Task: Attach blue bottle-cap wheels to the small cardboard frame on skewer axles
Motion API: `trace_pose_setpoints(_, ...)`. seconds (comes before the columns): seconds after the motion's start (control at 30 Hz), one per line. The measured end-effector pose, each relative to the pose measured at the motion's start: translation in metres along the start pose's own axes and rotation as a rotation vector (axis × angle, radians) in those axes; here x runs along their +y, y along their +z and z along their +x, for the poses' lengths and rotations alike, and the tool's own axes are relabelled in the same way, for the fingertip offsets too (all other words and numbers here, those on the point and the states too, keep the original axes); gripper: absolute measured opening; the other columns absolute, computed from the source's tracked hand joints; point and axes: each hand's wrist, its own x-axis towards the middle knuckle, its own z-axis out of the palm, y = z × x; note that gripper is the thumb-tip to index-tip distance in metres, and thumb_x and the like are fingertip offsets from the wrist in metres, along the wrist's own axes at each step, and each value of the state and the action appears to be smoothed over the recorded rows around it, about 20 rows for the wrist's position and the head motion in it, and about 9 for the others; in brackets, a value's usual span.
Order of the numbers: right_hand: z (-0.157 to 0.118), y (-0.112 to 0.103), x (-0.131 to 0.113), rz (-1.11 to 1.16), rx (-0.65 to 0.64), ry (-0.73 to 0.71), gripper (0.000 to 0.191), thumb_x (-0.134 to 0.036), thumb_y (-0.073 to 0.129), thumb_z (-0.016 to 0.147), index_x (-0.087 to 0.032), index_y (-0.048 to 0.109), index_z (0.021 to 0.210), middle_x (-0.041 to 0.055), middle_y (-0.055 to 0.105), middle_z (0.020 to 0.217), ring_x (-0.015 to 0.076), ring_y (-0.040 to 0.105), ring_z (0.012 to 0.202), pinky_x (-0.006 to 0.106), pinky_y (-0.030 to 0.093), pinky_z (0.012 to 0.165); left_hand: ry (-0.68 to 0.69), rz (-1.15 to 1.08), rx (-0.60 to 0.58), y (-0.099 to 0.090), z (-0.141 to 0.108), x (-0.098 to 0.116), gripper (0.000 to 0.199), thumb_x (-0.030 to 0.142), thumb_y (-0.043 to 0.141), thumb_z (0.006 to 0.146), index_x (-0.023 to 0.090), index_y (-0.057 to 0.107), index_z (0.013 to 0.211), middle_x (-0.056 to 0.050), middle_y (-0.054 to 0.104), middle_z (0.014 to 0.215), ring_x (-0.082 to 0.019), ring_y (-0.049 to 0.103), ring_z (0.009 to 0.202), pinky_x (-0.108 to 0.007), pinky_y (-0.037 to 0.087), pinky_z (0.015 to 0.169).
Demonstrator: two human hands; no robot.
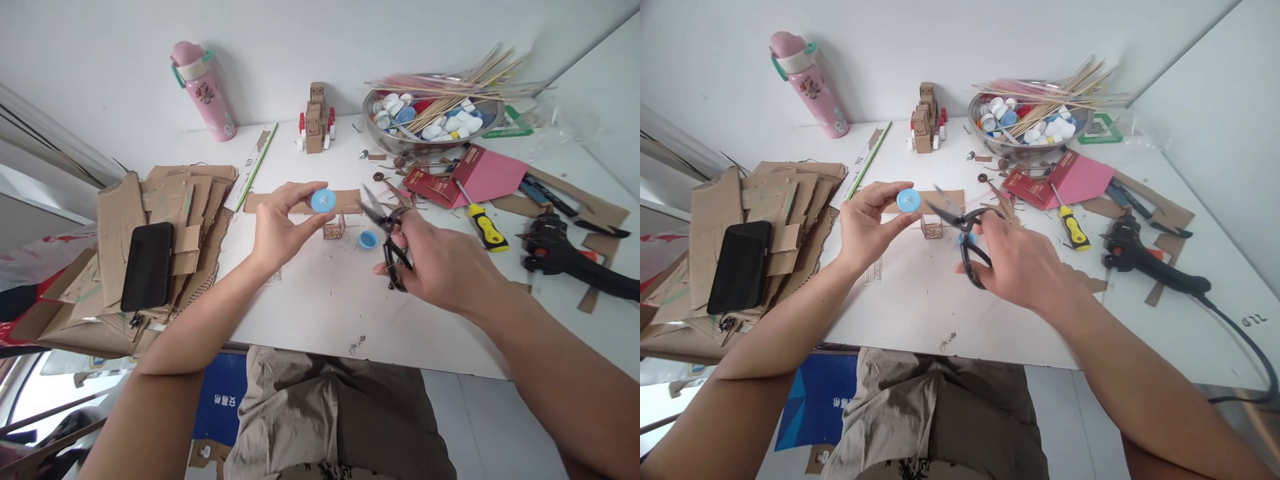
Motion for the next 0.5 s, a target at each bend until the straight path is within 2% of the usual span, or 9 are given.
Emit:
trace_pose_setpoints(0.1,-0.003,0.000,-0.006,-0.245,-0.039,-0.068,0.039,-0.064,0.055,0.099,-0.025,0.058,0.101,0.0085,0.069,0.077,0.0289,0.068,0.068,0.033,0.031,0.055,-0.031,0.000,-0.030,0.004,-0.002,0.006,0.043,0.036,0.103,0.078,0.025,0.089,0.117,-0.007,0.086,0.104,-0.020,0.080,0.096,-0.037,0.066,0.097)
trace_pose_setpoints(0.23,-0.004,-0.001,-0.009,-0.423,-0.044,-0.126,0.039,-0.056,0.051,0.104,-0.020,0.066,0.108,0.0122,0.074,0.081,0.0276,0.066,0.066,0.032,0.023,0.054,-0.076,-0.026,-0.055,0.007,-0.004,0.012,0.045,0.022,0.105,0.072,0.025,0.090,0.115,-0.004,0.085,0.093,-0.018,0.078,0.086,-0.036,0.068,0.091)
trace_pose_setpoints(0.33,-0.006,0.002,-0.009,-0.458,-0.024,-0.131,0.039,-0.053,0.051,0.105,-0.019,0.069,0.109,0.0122,0.075,0.077,0.0268,0.066,0.063,0.032,0.022,0.054,-0.110,-0.086,-0.055,0.008,-0.004,0.015,0.047,0.020,0.105,0.069,0.023,0.091,0.113,-0.004,0.087,0.094,-0.017,0.079,0.084,-0.036,0.069,0.089)
trace_pose_setpoints(0.5,-0.006,0.005,-0.006,-0.407,-0.006,-0.094,0.037,-0.053,0.055,0.107,-0.020,0.071,0.106,0.0084,0.072,0.064,0.0252,0.067,0.058,0.031,0.023,0.053,-0.165,-0.154,-0.083,0.007,-0.003,0.015,0.050,0.034,0.108,0.068,0.022,0.090,0.113,-0.006,0.089,0.100,-0.021,0.083,0.091,-0.037,0.071,0.091)
